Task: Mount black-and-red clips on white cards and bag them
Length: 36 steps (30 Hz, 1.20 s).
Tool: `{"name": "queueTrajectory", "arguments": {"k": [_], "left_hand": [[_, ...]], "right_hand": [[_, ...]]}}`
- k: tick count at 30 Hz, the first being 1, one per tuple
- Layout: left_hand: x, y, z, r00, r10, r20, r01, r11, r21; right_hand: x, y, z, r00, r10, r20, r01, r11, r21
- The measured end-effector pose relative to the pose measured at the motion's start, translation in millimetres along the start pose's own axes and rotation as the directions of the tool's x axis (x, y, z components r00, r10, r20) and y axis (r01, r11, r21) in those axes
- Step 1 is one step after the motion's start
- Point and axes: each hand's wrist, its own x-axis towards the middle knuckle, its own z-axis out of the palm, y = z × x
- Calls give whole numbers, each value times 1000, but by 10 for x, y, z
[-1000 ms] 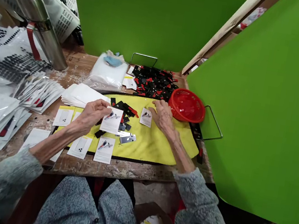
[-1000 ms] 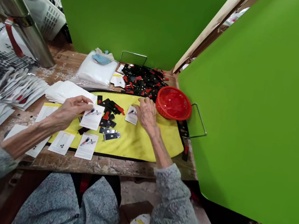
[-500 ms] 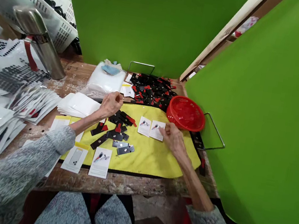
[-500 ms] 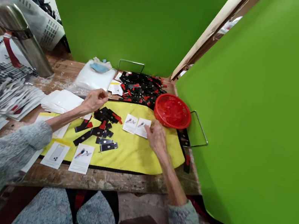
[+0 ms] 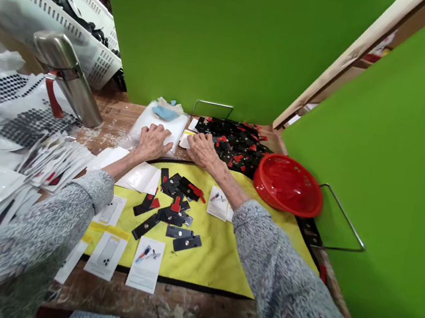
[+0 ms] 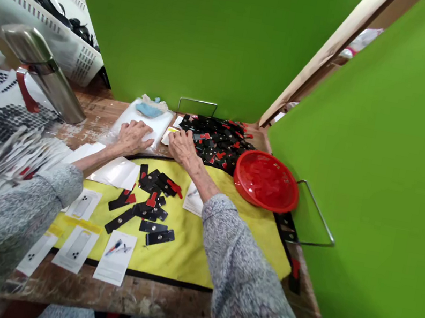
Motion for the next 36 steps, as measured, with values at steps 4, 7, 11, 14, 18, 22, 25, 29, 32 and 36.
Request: {"name": "queueTrajectory", "arguments": {"k": [4, 7, 11, 14, 18, 22, 25, 29, 32, 36], "left_hand": [[21, -33, 22, 1000, 4, 2, -4, 1000, -11], [24, -40, 40, 1000, 0, 2, 0, 999, -37], [22, -37, 24, 999, -11, -30, 7, 994, -109], [50, 35, -64, 993, -72, -95, 55, 983, -175], [81, 278, -280, 973, -233, -10, 170, 739, -651], [-5, 505, -463, 911, -138, 388, 394, 18, -919], [-194, 554, -550, 884, -112, 454, 445, -97, -890], [-573, 556, -642, 835, -25, 550, 524, -270, -808], [-873, 586, -696, 816, 17, 578, 551, -322, -769], [-1231, 628, -735, 787, 29, 616, 581, -369, -725]], "right_hand": [[59, -11, 87, 1000, 7, -21, -7, 1000, 9], [71, 7, 104, 995, 60, -74, -51, 991, 121], [106, 189, 40, 960, 219, -174, -164, 944, 287], [122, 356, -68, 907, 355, -229, -236, 875, 422], [59, 319, -236, 900, 388, -201, -145, 699, 700], [-129, 64, -431, 946, 324, 24, -44, 53, 998], [-362, -93, -582, 939, 311, 144, -107, -133, 985], [-740, -292, -720, 911, 311, 269, -193, -255, 948], [-984, -477, -781, 894, 284, 348, -228, -382, 896], [-1203, -736, -838, 866, 285, 411, -268, -428, 863]]}}
